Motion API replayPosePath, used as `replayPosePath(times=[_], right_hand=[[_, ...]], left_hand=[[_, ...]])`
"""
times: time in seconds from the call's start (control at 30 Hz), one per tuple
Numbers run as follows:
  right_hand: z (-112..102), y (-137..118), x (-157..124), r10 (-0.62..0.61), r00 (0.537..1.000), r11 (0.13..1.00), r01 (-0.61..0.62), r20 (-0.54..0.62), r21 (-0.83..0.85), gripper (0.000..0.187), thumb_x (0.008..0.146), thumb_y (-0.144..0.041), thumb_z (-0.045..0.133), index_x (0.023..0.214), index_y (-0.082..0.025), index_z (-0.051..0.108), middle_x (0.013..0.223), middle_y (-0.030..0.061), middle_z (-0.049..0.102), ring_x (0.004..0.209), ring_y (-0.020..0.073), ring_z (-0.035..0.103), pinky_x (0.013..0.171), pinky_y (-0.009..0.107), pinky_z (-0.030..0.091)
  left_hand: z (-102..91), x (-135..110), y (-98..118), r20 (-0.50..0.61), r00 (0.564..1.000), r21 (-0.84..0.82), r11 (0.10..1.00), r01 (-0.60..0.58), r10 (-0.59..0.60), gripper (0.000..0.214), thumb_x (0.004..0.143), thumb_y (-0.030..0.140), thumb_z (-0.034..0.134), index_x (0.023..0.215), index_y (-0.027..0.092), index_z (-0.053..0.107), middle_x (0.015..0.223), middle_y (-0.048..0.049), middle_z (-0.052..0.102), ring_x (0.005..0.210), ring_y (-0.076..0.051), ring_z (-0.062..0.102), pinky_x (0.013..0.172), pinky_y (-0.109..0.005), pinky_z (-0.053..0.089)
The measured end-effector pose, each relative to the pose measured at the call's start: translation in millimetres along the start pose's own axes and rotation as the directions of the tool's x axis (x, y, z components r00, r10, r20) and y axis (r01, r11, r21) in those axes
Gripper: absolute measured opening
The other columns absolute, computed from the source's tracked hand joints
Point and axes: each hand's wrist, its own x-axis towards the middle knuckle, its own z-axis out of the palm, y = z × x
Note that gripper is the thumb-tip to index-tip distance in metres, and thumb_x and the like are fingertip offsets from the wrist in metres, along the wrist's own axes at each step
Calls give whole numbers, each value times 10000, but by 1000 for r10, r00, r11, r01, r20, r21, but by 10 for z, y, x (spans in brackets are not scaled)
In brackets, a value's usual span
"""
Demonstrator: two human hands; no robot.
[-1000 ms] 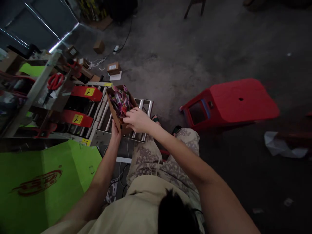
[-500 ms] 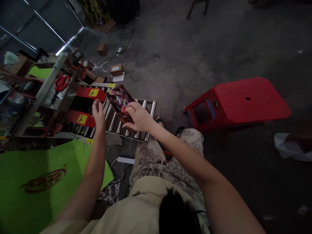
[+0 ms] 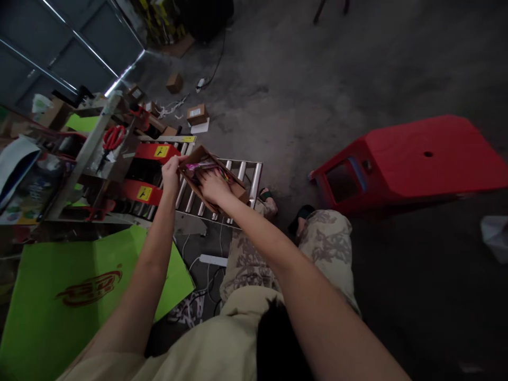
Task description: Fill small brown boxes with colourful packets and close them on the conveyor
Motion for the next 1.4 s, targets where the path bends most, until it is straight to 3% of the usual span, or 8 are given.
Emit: replayPosePath(times=[0.33, 0.53, 0.73, 0.9, 1.0, 1.1, 1.3, 1.4], right_hand=[[-259, -22, -173, -1, 946, 1000, 10, -324, 26, 384, 1005, -355, 389, 1143, -119, 659, 1271, 158, 581, 1210, 270, 455, 1061, 424, 322], [-101, 36, -75, -66, 997, 998, 66, -33, -5, 280, 931, -128, 451, 1024, -88, 712, 1161, 164, 633, 1114, 265, 513, 1032, 423, 358], [-91, 157, 22, -38, 996, 968, 57, -82, 243, 344, 994, -210, 391, 864, -117, 696, 949, 103, 683, 908, 184, 581, 888, 314, 422], [-388, 93, -208, -12, 805, 890, 278, -594, 360, 371, 1015, -326, 345, 837, -172, 631, 867, 78, 665, 888, 191, 580, 888, 345, 447], [-679, 101, -505, 46, 742, 909, 246, -669, 336, 370, 1024, -364, 320, 995, -188, 644, 1013, 87, 671, 1034, 205, 584, 973, 392, 438], [-729, 94, -799, 62, 842, 966, 84, -535, 244, 421, 992, -439, 393, 1234, -164, 600, 1247, 133, 627, 1231, 268, 522, 1086, 492, 365], [-291, 1, -1054, 53, 986, 996, -40, -157, 83, 738, 892, -486, 576, 1473, -62, 412, 1554, 204, 346, 1469, 333, 282, 1223, 569, 110], [-340, 173, -1027, 48, 991, 958, -11, -123, 287, 769, 884, -443, 577, 1530, -115, 322, 1546, 176, 375, 1467, 301, 306, 1222, 552, 159]], left_hand=[[111, 63, 169, 74, 997, 181, 983, -45, 32, 271, 768, 421, 733, 787, 163, 648, 735, 4, 627, 702, -116, 572, 712, -223, 452], [131, -8, 168, 82, 996, 316, 946, -70, 46, 271, 804, 411, 656, 877, 157, 713, 829, -38, 690, 782, -144, 618, 735, -239, 477], [188, 75, 220, 317, 928, 476, 879, 24, -197, 446, 878, 467, 517, 625, 141, 687, 579, -39, 630, 586, -151, 564, 613, -260, 437], [440, 153, 160, 268, 945, 701, 710, -59, -187, 420, 930, 376, 470, 600, 155, 607, 615, -51, 616, 662, -184, 583, 681, -285, 446], [577, 104, 59, 143, 988, 840, 535, -91, -55, 254, 911, 354, 533, 912, 141, 671, 985, -146, 688, 991, -278, 609, 903, -374, 453], [610, 75, -28, 39, 998, 884, 463, -56, 45, 346, 902, 308, 536, 1202, 148, 602, 1261, -198, 606, 1244, -347, 498, 1057, -487, 373], [594, -150, 61, -58, 987, 766, 641, -54, 152, 457, 976, 270, 302, 1360, 83, 463, 1354, -217, 539, 1310, -263, 480, 1136, -429, 336], [708, -613, 205, 172, 967, 715, 652, -252, 186, 558, 1011, 430, 177, 1431, 143, 406, 1434, -177, 495, 1382, -228, 424, 1187, -430, 273]])
